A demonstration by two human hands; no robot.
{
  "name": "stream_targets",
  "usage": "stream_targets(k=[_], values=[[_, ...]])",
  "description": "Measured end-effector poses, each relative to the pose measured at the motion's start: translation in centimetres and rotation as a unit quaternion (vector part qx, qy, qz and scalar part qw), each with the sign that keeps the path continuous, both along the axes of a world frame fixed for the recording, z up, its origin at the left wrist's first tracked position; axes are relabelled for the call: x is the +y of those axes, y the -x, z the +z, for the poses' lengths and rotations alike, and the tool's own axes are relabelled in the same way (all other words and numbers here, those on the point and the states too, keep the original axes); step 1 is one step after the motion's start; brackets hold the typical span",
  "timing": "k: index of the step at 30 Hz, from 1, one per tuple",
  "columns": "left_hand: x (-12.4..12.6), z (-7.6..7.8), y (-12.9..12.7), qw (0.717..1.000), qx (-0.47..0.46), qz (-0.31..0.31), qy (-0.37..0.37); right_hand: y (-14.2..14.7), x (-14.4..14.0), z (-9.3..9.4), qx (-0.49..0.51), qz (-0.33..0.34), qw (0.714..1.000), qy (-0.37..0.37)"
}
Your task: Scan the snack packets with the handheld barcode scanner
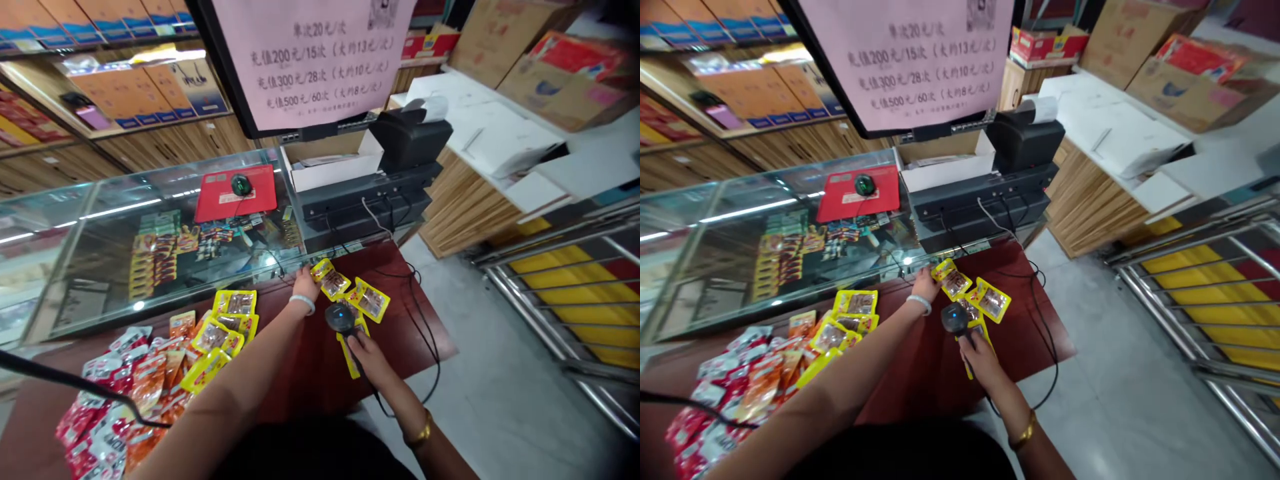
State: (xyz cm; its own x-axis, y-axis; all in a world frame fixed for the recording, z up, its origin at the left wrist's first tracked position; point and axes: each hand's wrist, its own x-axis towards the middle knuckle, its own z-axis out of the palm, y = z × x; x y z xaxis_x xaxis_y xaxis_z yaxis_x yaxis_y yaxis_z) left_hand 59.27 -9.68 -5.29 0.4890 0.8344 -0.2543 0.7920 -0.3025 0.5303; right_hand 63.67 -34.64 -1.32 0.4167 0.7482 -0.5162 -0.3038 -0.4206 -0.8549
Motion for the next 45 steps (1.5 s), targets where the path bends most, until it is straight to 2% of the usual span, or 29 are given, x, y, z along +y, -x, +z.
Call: stream_targets(k=[4, 9, 11, 13, 14, 16, 18, 20, 23, 27, 30, 33, 37, 41, 45], values=[[0.9, -0.8, -1.4, 0.999, 0.030, 0.013, 0.025, -1.0, -0.4, 0.3, -0.034, 0.008, 0.999, -0.012], [1.3, -1.6, 0.8, 0.996, -0.005, -0.001, 0.091, -0.4, -0.5, 0.4, -0.004, 0.006, 1.000, 0.004], [1.1, -1.9, 1.9, 0.993, -0.036, 0.024, 0.108, 0.1, -0.4, 0.3, 0.024, 0.004, 0.999, 0.020], [0.5, -2.0, 2.6, 0.984, -0.082, 0.092, 0.129, 0.5, -0.3, 0.2, 0.045, 0.009, 0.998, 0.034], [0.2, -1.9, 2.9, 0.970, -0.119, 0.141, 0.159, 0.7, -0.2, 0.1, 0.050, 0.014, 0.998, 0.040], [-0.3, -1.4, 3.6, 0.921, -0.206, 0.229, 0.237, 1.1, -0.1, 0.1, 0.054, 0.022, 0.997, 0.049], [-0.8, -0.5, 5.1, 0.868, -0.286, 0.268, 0.305, 1.6, 0.0, 0.2, 0.055, 0.023, 0.997, 0.056], [-1.2, 0.7, 7.5, 0.833, -0.342, 0.270, 0.339, 2.1, 0.2, 0.5, 0.058, 0.030, 0.996, 0.060], [-1.9, 2.4, 12.6, 0.796, -0.398, 0.277, 0.362, 3.4, 0.6, 1.5, 0.064, 0.064, 0.994, 0.053], [-3.4, 3.9, 19.4, 0.785, -0.412, 0.304, 0.349, 6.1, 1.3, 2.7, 0.082, 0.139, 0.987, 0.008], [-4.9, 4.5, 23.9, 0.774, -0.420, 0.346, 0.325, 8.6, 1.8, 3.2, 0.098, 0.196, 0.976, -0.019], [-6.2, 4.8, 28.3, 0.759, -0.426, 0.374, 0.320, 11.2, 2.5, 3.6, 0.097, 0.244, 0.965, -0.016], [-6.9, 4.8, 33.8, 0.788, -0.370, 0.400, 0.289, 14.0, 3.8, 3.9, 0.058, 0.320, 0.946, -0.017], [-6.0, 4.5, 37.7, 0.819, -0.312, 0.423, 0.230, 16.1, 5.1, 3.5, 0.009, 0.374, 0.927, -0.026], [-4.2, 4.2, 38.9, 0.896, -0.193, 0.362, 0.168, 17.1, 5.5, 2.8, -0.019, 0.386, 0.922, -0.041]])
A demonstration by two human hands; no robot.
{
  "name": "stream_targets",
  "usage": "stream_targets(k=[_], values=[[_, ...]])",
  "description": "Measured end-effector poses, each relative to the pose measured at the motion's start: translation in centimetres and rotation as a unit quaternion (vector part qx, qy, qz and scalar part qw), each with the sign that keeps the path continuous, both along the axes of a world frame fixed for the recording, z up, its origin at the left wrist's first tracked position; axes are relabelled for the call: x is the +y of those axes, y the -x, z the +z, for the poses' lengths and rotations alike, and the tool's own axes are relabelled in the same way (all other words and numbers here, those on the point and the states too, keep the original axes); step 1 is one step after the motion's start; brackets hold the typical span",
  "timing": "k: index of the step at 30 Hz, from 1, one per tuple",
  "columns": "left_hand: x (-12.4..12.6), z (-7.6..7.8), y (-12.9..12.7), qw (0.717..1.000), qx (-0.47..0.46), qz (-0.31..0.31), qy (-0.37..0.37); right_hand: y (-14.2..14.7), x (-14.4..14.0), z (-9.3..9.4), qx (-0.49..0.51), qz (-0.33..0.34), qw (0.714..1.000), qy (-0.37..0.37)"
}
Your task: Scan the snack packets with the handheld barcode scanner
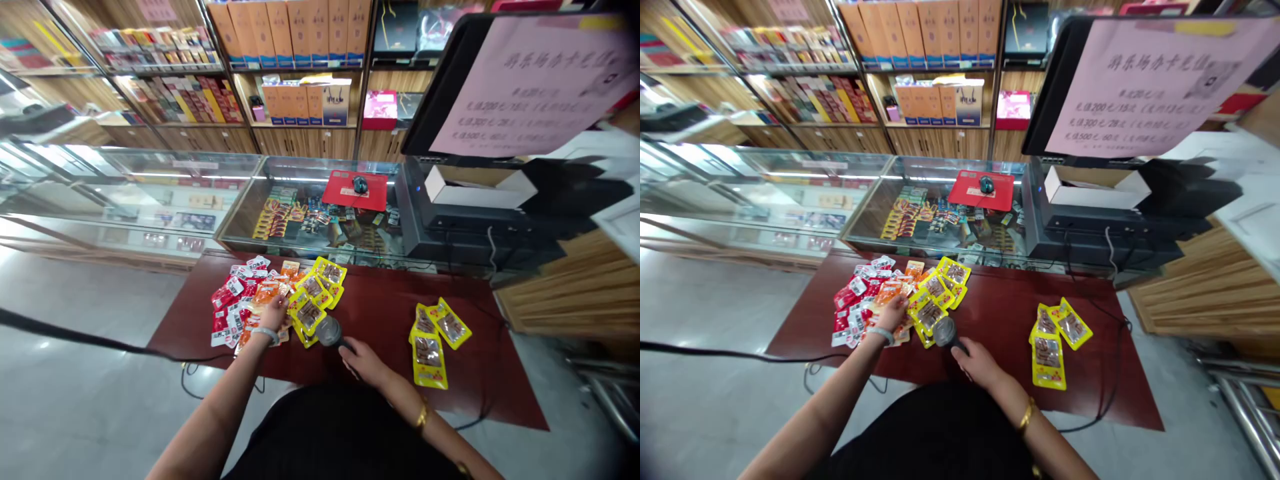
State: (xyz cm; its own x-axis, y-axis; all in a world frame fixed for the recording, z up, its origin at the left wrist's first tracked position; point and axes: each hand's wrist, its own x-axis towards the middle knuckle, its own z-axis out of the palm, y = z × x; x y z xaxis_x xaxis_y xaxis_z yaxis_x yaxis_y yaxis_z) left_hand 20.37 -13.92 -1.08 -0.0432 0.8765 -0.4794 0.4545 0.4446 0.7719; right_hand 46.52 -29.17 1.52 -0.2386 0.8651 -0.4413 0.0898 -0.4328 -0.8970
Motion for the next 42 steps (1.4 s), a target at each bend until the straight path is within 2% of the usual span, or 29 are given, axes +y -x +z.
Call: stream_targets(k=[4, 7, 12, 14, 16, 18, 20, 23, 27, 30, 35, 39, 42], values=[[1.3, -0.4, -0.8, 0.987, 0.136, -0.090, -0.003, 0.1, -0.5, -0.5, 0.003, -0.016, 1.000, 0.022], [1.7, -0.7, -1.6, 0.964, 0.228, -0.132, -0.043, -0.2, -0.9, -0.7, -0.003, -0.035, 0.999, 0.026], [1.2, 0.1, -2.2, 0.937, 0.296, -0.143, -0.120, -0.7, -1.3, -0.6, 0.001, -0.053, 0.998, 0.026], [0.6, 0.8, -3.0, 0.917, 0.329, -0.138, -0.180, -1.0, -1.6, -0.5, 0.000, -0.067, 0.998, 0.017], [-0.2, 1.3, -4.5, 0.893, 0.340, -0.164, -0.245, -1.6, -2.1, -0.4, -0.003, -0.082, 0.997, 0.008], [-1.2, 1.4, -6.8, 0.877, 0.324, -0.212, -0.284, -2.5, -2.9, -0.3, 0.000, -0.098, 0.995, 0.010], [-2.3, 1.2, -9.7, 0.871, 0.304, -0.253, -0.291, -3.8, -3.9, -0.4, -0.004, -0.121, 0.993, 0.012], [-4.0, 0.4, -14.4, 0.866, 0.266, -0.318, -0.281, -6.1, -6.0, -0.9, -0.017, -0.171, 0.985, 0.022], [-5.7, -1.1, -20.0, 0.839, 0.223, -0.416, -0.270, -9.2, -9.3, -2.1, -0.011, -0.268, 0.962, 0.055], [-6.6, -2.1, -23.7, 0.825, 0.211, -0.456, -0.259, -11.3, -11.6, -2.6, 0.008, -0.322, 0.945, 0.059], [-8.1, -2.4, -30.7, 0.797, 0.141, -0.539, -0.233, -13.9, -14.5, -2.6, 0.001, -0.374, 0.924, 0.084], [-9.8, -1.7, -35.3, 0.771, 0.197, -0.577, -0.184, -15.1, -16.1, -2.5, -0.013, -0.397, 0.913, 0.096], [-10.6, -1.4, -36.6, 0.755, 0.264, -0.583, -0.144, -15.5, -16.9, -2.7, -0.018, -0.400, 0.910, 0.103]])
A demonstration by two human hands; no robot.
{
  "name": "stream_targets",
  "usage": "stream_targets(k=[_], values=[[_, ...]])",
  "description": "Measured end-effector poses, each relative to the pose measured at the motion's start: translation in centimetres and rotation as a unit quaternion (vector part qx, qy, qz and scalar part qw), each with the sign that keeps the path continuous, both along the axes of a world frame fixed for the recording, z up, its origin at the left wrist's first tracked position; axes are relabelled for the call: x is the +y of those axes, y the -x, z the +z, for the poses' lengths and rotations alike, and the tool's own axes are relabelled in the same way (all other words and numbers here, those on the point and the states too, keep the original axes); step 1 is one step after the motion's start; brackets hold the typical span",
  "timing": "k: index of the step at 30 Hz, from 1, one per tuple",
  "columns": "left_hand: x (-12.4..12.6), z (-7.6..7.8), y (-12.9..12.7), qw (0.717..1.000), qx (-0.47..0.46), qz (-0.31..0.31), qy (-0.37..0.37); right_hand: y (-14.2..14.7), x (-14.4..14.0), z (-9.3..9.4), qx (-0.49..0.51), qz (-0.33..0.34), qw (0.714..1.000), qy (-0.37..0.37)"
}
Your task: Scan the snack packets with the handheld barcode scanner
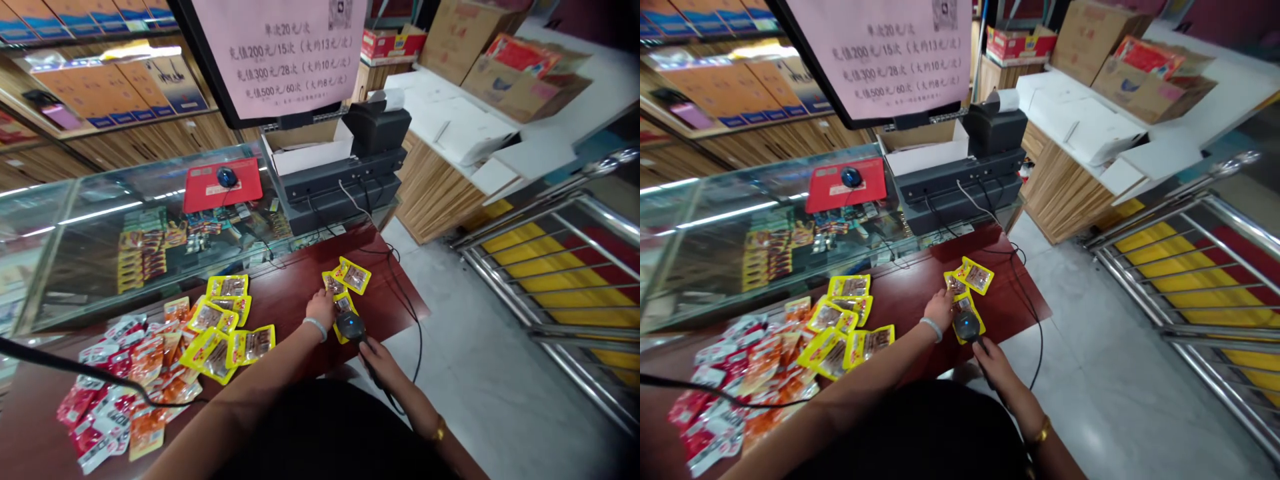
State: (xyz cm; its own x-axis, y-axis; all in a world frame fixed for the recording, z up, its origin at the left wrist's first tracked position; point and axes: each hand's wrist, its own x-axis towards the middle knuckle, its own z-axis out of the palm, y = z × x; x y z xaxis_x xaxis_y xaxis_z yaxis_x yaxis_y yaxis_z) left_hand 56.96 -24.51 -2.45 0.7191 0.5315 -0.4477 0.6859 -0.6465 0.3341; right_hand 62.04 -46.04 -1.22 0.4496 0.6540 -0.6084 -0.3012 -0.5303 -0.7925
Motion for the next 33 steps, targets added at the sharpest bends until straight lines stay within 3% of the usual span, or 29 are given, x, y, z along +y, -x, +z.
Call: stream_targets(k=[3, 8, 15, 19, 22, 24, 27, 33], values=[[-0.2, 0.0, 0.3, 1.000, 0.014, -0.005, 0.015, -0.2, -0.2, -0.3, 0.002, -0.004, 1.000, -0.002], [-0.1, 0.1, 1.7, 0.998, -0.015, 0.063, 0.003, -0.1, 0.4, -0.6, 0.002, 0.006, 1.000, -0.007], [-0.5, -0.5, 1.9, 0.997, -0.020, 0.065, 0.026, -0.2, 1.0, -0.4, 0.012, 0.005, 1.000, -0.002], [-0.5, -1.6, 2.3, 0.984, -0.058, 0.138, 0.095, -0.2, 1.4, 0.2, 0.025, 0.011, 1.000, -0.004], [-0.1, -2.1, 3.6, 0.955, -0.088, 0.207, 0.193, 0.1, 2.0, 0.5, 0.014, 0.038, 0.999, -0.010], [0.6, -2.1, 5.3, 0.928, -0.111, 0.262, 0.240, 0.4, 2.8, 0.8, 0.008, 0.060, 0.998, -0.024], [2.0, -1.5, 9.4, 0.901, -0.143, 0.330, 0.244, 1.1, 4.5, 1.2, 0.011, 0.112, 0.993, -0.046], [4.3, -0.3, 18.9, 0.890, -0.168, 0.381, 0.185, 4.0, 9.7, 2.6, 0.034, 0.258, 0.962, -0.083]])
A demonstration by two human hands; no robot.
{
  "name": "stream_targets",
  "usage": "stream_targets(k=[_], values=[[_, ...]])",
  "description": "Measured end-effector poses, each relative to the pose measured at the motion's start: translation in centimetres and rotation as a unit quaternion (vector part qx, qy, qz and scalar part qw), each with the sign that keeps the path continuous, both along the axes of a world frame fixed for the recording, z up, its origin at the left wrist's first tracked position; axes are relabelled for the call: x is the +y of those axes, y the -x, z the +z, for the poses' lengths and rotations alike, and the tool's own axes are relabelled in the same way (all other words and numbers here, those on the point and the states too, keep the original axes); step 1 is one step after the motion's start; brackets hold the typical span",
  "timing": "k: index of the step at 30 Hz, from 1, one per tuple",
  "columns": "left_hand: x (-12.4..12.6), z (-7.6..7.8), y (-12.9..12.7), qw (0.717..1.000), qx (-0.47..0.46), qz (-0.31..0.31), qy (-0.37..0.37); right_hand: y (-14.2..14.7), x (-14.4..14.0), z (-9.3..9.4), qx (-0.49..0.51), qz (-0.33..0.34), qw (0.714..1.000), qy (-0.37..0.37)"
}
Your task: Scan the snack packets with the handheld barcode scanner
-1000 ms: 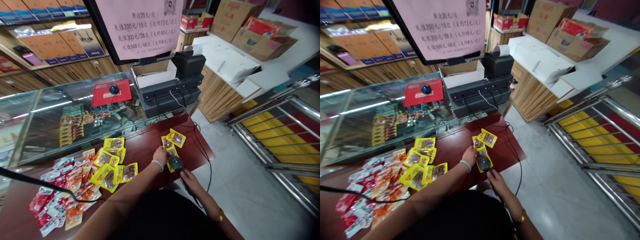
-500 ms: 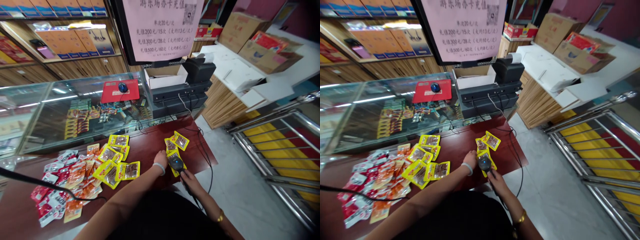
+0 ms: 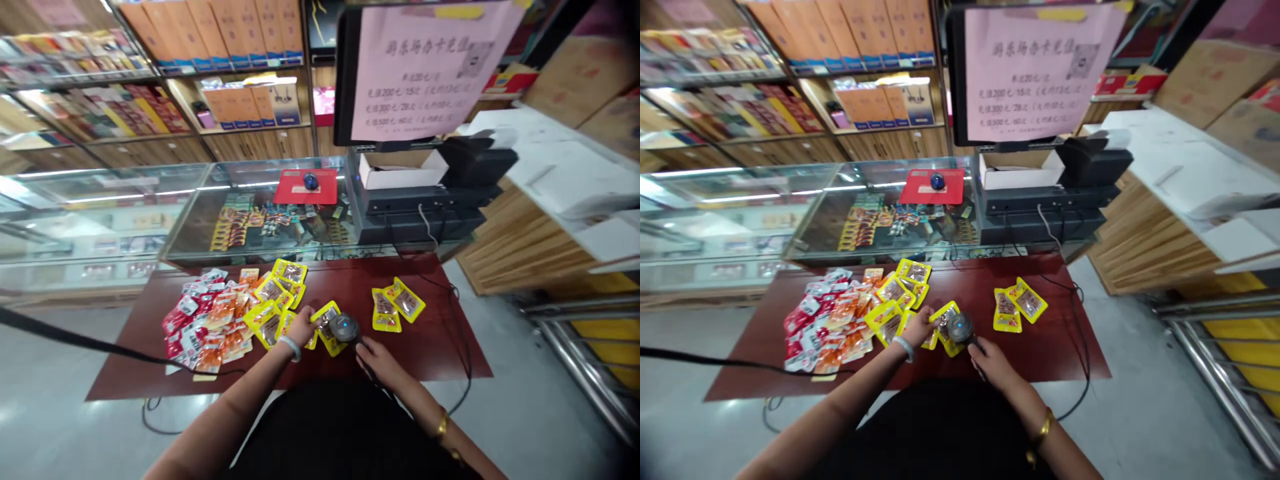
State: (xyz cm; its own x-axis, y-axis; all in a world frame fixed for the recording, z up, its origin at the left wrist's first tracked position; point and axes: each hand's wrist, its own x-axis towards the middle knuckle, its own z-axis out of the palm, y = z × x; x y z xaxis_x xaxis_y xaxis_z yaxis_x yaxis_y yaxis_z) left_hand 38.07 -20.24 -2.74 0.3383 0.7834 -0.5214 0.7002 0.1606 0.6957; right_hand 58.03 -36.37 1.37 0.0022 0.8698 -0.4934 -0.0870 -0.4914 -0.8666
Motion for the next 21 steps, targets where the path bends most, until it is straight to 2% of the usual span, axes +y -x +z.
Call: stream_targets(k=[4, 7, 10, 13, 16, 18, 20, 21], values=[[0.3, -0.4, 4.7, 0.996, 0.018, 0.061, -0.059, 2.6, 3.4, 0.5, 0.023, 0.087, 0.995, -0.031], [0.6, -0.5, 7.5, 0.991, 0.013, 0.128, -0.033, 4.3, 5.1, 0.5, 0.014, 0.133, 0.989, -0.067], [1.6, 0.0, 10.1, 0.983, 0.047, 0.179, -0.006, 5.4, 5.9, 0.3, -0.009, 0.158, 0.984, -0.085], [2.9, 0.7, 12.0, 0.969, 0.117, 0.212, -0.042, 5.8, 5.8, 0.1, -0.032, 0.155, 0.984, -0.082], [3.7, 1.5, 12.4, 0.957, 0.151, 0.238, -0.071, 5.5, 5.0, -0.3, -0.043, 0.136, 0.987, -0.071], [3.6, 2.1, 11.6, 0.943, 0.186, 0.232, -0.148, 4.9, 4.3, -0.6, -0.038, 0.126, 0.990, -0.059], [3.3, 2.7, 10.0, 0.922, 0.215, 0.184, -0.263, 4.1, 3.6, -0.8, -0.035, 0.111, 0.992, -0.053], [3.0, 3.0, 9.0, 0.918, 0.216, 0.137, -0.304, 3.6, 3.2, -0.8, -0.036, 0.100, 0.993, -0.052]])
